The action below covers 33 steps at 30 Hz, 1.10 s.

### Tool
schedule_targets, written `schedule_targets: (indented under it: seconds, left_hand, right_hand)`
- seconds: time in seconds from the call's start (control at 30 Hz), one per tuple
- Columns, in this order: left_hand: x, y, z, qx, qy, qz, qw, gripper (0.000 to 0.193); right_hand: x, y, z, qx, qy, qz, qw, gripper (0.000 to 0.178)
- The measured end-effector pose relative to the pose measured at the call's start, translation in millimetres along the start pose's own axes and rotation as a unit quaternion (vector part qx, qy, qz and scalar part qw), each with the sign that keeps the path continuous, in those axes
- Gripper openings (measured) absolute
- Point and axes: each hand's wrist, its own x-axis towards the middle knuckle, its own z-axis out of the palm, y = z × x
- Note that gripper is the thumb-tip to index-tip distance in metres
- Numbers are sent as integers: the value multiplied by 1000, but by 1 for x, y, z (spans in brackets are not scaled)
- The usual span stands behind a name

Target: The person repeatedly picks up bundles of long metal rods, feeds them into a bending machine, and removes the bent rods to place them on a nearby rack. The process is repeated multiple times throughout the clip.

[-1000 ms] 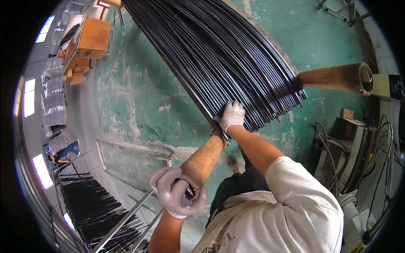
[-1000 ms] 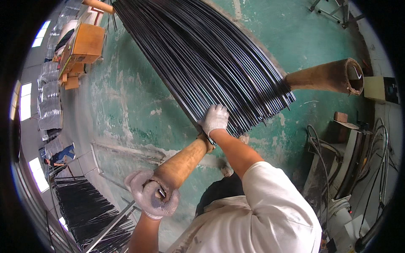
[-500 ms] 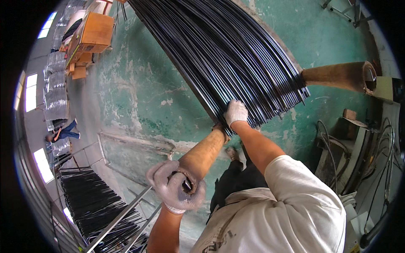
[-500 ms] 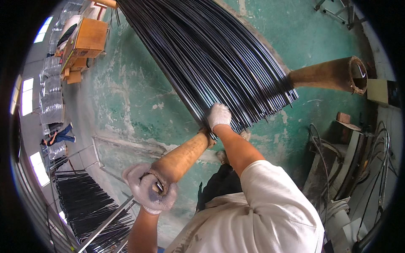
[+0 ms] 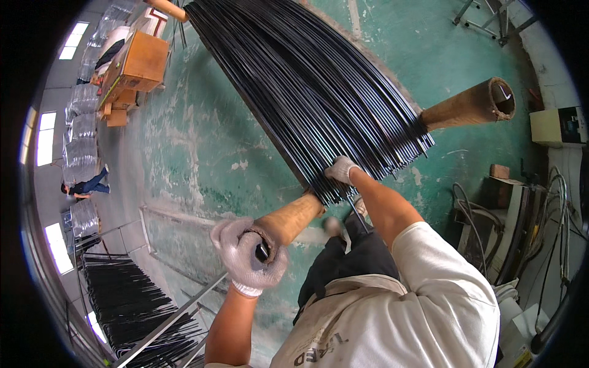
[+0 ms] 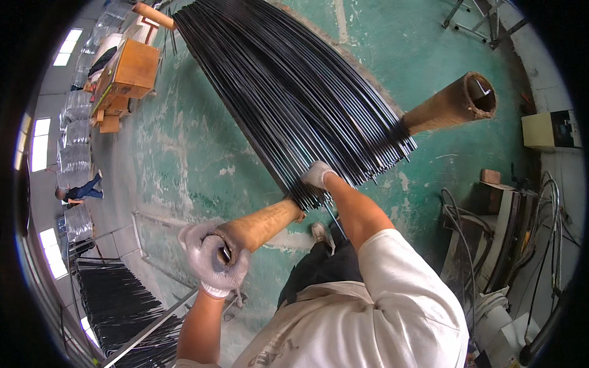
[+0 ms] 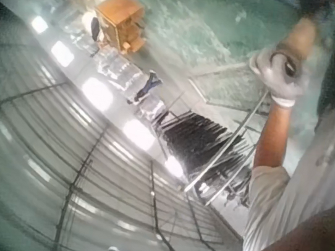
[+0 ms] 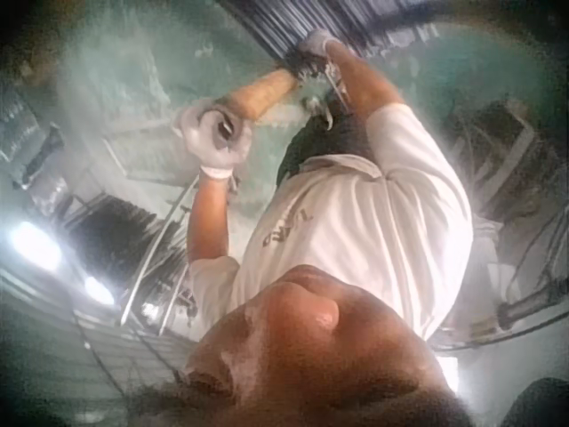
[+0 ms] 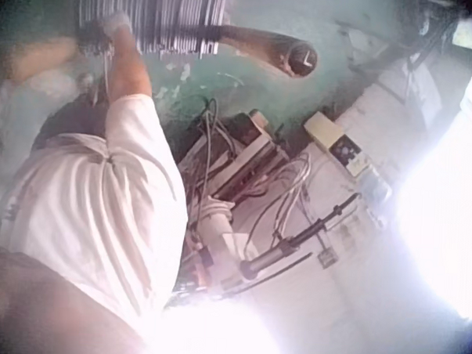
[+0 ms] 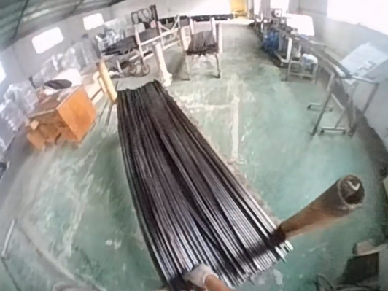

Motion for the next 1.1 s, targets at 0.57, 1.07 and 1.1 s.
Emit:
schedule_targets:
  seconds: [0.57,1.07,1.1]
  left_hand:
    - [-74,66,18,-52,77,85,992,17]
    - [-250,39,170,-564,-295,-225,738,26]
    - [-244,40,180,-592,-349,-403,604,29]
  right_hand:
    - [-268,191,64,58,182,52,980,63]
    - [-729,317,387,-64,370,333,865,36]
    - [-729,312,395,-64,379,337,859,34]
